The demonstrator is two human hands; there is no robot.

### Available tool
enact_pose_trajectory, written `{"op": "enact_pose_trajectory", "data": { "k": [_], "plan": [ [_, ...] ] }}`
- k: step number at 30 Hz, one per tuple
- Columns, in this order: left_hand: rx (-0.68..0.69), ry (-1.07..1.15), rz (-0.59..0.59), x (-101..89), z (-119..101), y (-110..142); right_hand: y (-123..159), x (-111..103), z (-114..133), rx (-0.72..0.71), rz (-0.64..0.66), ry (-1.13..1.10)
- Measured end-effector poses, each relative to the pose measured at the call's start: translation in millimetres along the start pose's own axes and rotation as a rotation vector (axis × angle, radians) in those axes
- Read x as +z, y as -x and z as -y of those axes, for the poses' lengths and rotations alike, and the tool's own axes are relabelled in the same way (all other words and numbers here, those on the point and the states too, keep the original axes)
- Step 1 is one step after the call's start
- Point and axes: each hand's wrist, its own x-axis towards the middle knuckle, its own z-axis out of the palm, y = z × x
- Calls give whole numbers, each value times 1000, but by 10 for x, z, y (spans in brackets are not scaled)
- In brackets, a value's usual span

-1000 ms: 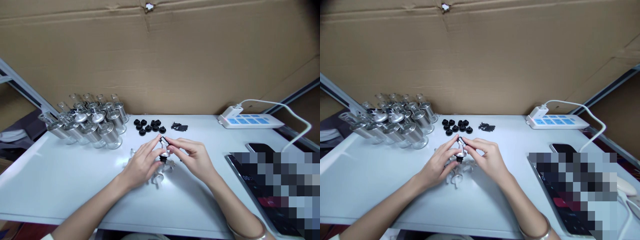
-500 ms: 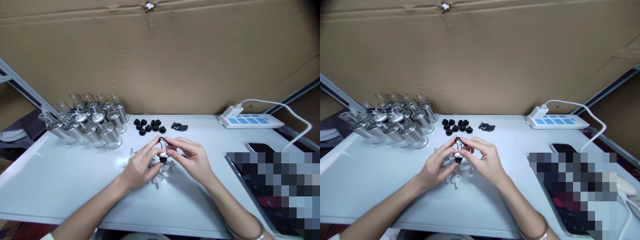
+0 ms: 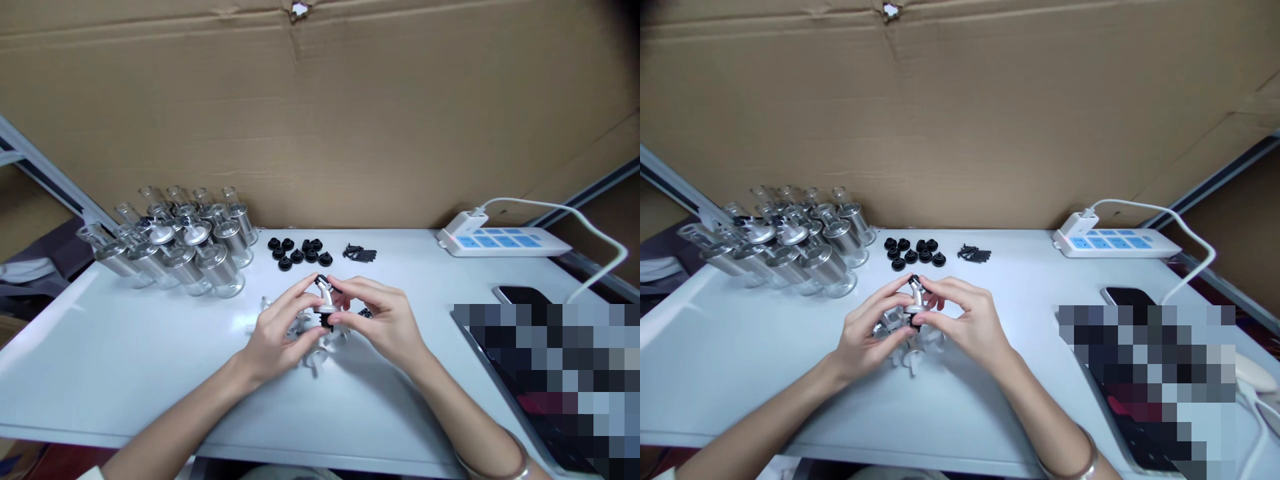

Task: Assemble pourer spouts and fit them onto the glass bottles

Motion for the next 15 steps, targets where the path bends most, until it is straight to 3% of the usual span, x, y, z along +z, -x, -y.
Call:
{"op": "enact_pose_trajectory", "data": {
  "k": [9, 15],
  "plan": [
    [-20, 16, 15, -5, 25, 14, 4, 31, 1, 79, -4, -61],
    [-9, -11, -5, -24, 16, -35, 31, 62, -23, -17, -63, 25]
  ]
}}
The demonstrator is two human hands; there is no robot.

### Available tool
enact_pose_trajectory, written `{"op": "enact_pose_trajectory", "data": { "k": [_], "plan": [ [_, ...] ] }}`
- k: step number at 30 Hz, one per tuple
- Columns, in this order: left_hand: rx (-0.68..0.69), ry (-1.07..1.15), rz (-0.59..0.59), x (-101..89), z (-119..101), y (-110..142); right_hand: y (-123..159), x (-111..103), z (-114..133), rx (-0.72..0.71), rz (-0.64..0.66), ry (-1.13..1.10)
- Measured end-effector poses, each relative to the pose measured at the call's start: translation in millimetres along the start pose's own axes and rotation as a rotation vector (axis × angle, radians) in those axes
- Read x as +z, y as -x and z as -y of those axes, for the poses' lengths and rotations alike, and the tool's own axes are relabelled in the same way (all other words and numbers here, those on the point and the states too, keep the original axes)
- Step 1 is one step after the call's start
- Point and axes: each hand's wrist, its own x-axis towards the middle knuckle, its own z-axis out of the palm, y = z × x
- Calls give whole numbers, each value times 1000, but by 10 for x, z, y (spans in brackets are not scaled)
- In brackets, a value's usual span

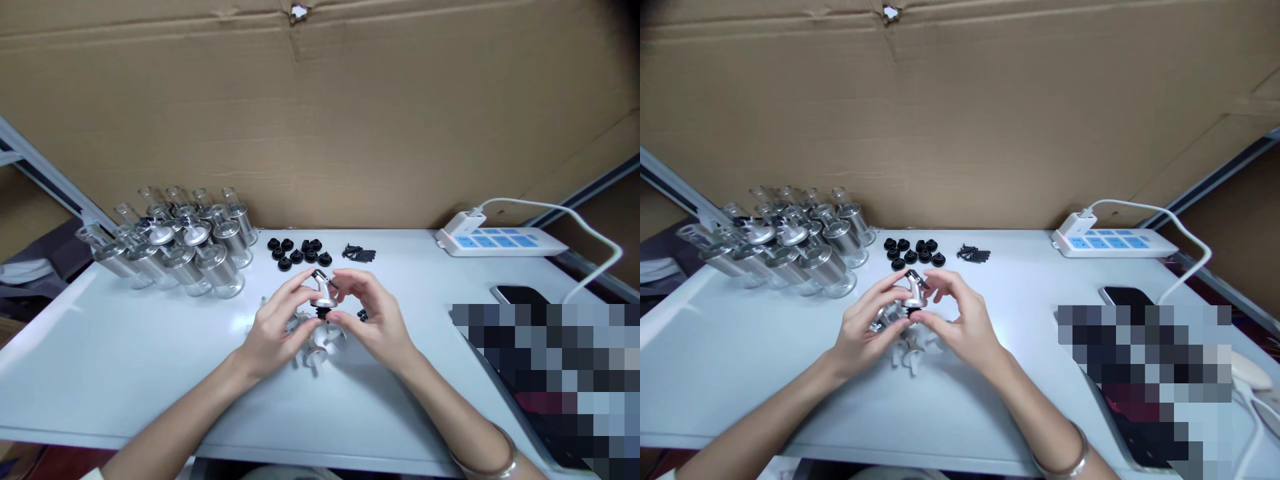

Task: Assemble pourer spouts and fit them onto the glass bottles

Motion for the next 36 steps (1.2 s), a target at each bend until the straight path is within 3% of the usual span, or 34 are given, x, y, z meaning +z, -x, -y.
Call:
{"op": "enact_pose_trajectory", "data": {
  "k": [4, 8, 19, 24, 31, 36],
  "plan": [
    [-8, -3, -34, 1, 19, -11, 10, 5, -10, -143, 19, 113],
    [-20, 5, -31, 8, 36, 3, 21, 5, -24, -173, 102, 183],
    [-22, 11, -13, -3, 16, -5, 20, -11, 4, -275, 71, 230],
    [-42, 49, -62, 29, -5, -18, 29, -3, 36, -223, 47, 298],
    [-91, 113, -101, 22, -37, -41, 33, 11, 66, -107, 30, 220],
    [-29, 91, -110, -2, -32, -44, 45, 22, 64, -60, 58, 130]
  ]
}}
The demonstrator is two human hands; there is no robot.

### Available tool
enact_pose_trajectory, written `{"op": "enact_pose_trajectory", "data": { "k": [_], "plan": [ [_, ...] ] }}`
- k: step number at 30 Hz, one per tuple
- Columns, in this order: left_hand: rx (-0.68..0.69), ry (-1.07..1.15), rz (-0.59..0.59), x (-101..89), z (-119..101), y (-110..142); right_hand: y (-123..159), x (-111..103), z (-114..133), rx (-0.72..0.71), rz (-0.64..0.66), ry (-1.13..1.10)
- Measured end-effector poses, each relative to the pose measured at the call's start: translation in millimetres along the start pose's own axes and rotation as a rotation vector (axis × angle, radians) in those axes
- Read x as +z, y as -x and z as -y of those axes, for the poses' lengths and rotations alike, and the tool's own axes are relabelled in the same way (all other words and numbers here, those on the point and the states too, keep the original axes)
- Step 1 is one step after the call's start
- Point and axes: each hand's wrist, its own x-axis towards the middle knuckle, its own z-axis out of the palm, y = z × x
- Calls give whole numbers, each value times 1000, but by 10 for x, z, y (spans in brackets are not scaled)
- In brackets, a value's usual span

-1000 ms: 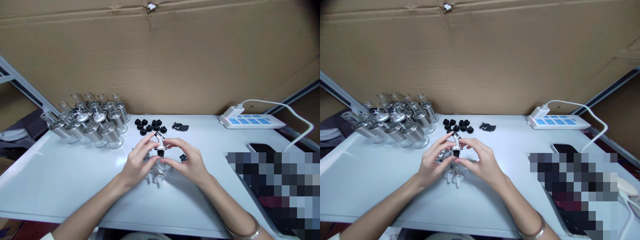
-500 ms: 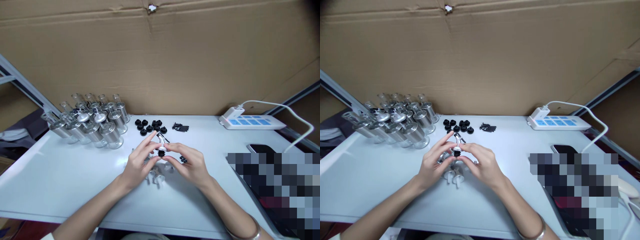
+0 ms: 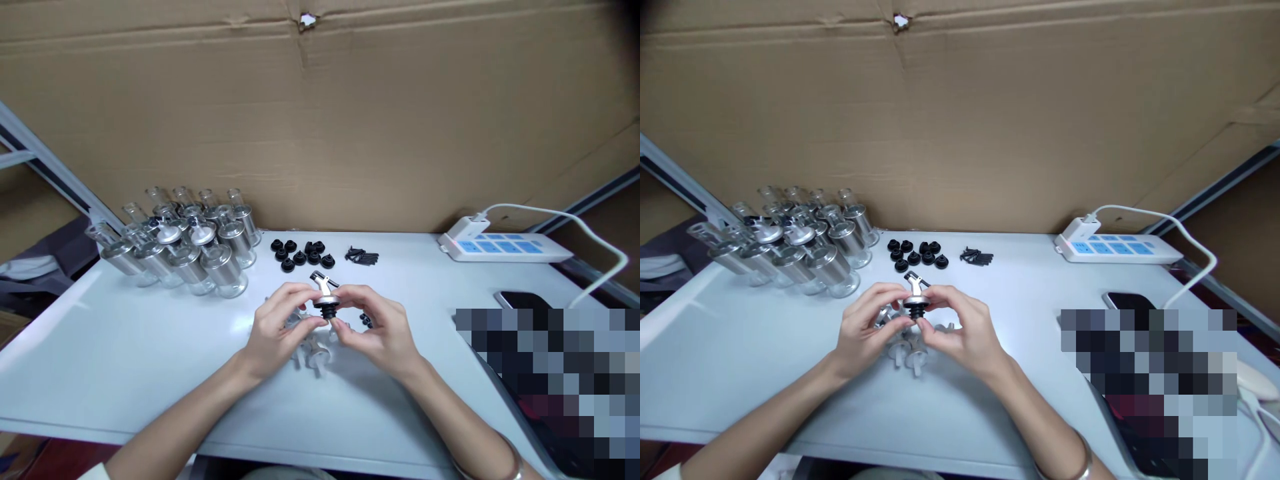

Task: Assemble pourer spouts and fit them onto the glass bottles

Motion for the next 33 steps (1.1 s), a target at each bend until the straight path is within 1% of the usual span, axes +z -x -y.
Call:
{"op": "enact_pose_trajectory", "data": {
  "k": [3, 4, 6, 9, 11, 12, 13, 14, 15, 18, 19, 20, 21, 23, 24, 25, 28, 30, 33],
  "plan": [
    [59, -53, 35, -11, 36, 8, -3, 16, -11, 36, 45, -87],
    [78, -78, 54, -12, 50, 14, -7, 25, -14, 72, 62, -128],
    [111, -136, 102, -8, 75, 27, -15, 49, -16, 188, 69, -227],
    [184, -237, 165, -11, 86, 24, -23, 87, -19, 363, 18, -394],
    [291, -292, 178, -52, 82, -13, -21, 102, -26, 414, -26, -474],
    [345, -314, 150, -93, 86, -44, -19, 104, -33, 424, -47, -493],
    [388, -336, 81, -151, 98, -82, -18, 102, -41, 431, -69, -498],
    [411, -362, -36, -227, 123, -125, -19, 95, -52, 437, -93, -494],
    [415, -394, -211, -320, 161, -171, -20, 86, -65, 444, -117, -483],
    [404, -537, -878, -684, 363, -280, -33, 47, -104, 446, -193, -440],
    [324, -595, -1010, -823, 451, -295, -38, 35, -113, 443, -213, -427],
    [225, -634, -1062, -963, 543, -293, -44, 25, -120, 441, -229, -415],
    [114, -635, -1082, -1098, 636, -276, -48, 19, -123, 440, -241, -405],
    [-122, -606, -1086, -1333, 815, -204, -53, 16, -120, 442, -260, -398],
    [-226, -606, -1037, -1424, 897, -158, -54, 19, -114, 444, -271, -404],
    [-288, -624, -1016, -1495, 972, -111, -55, 24, -108, 446, -280, -413],
    [-407, -687, -936, -1589, 1147, -5, -54, 43, -89, 452, -291, -439],
    [-458, -684, -889, -1586, 1216, 26, -55, 49, -81, 455, -293, -446],
    [-485, -666, -860, -1559, 1255, 39, -56, 48, -77, 457, -306, -456]
  ]
}}
